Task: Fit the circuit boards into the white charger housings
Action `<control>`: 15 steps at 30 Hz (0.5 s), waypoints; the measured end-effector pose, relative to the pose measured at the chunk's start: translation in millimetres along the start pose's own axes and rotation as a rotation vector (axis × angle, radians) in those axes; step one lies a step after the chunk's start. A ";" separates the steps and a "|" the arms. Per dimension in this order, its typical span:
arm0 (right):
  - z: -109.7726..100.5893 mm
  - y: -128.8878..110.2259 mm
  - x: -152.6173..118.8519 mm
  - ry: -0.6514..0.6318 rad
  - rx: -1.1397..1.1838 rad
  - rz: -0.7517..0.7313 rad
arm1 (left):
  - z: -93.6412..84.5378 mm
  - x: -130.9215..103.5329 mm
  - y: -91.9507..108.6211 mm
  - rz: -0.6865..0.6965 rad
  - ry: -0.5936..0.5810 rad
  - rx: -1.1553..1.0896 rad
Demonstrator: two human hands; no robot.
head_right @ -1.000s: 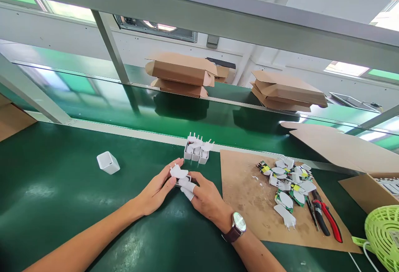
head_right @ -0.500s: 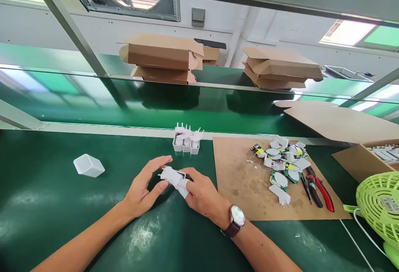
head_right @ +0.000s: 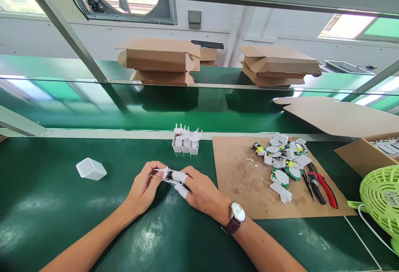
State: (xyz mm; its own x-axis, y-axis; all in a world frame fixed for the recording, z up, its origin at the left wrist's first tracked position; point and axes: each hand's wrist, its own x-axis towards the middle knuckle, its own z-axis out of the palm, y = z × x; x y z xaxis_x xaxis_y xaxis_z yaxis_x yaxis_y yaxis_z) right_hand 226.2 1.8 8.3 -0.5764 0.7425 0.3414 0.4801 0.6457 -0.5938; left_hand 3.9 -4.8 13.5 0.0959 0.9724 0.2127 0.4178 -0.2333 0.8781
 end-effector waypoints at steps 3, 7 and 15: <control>-0.4 -0.6 2.8 -0.015 -0.003 -0.021 | 0.3 -0.2 -3.9 -0.018 0.002 0.016; 1.5 -0.2 7.0 0.097 0.238 0.086 | 4.4 -4.6 -12.1 0.102 -0.005 -0.021; -0.8 -12.0 13.2 -0.047 1.099 0.492 | 20.2 -15.4 1.4 0.548 0.130 0.192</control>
State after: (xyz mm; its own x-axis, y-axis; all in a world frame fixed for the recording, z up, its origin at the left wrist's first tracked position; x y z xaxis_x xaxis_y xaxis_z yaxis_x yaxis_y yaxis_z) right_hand 213.3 4.0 20.5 -0.5245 0.8443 -0.1097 -0.1509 -0.2190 -0.9640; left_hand 21.2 -20.1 2.9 0.2374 0.6994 0.6741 0.4961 -0.6839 0.5349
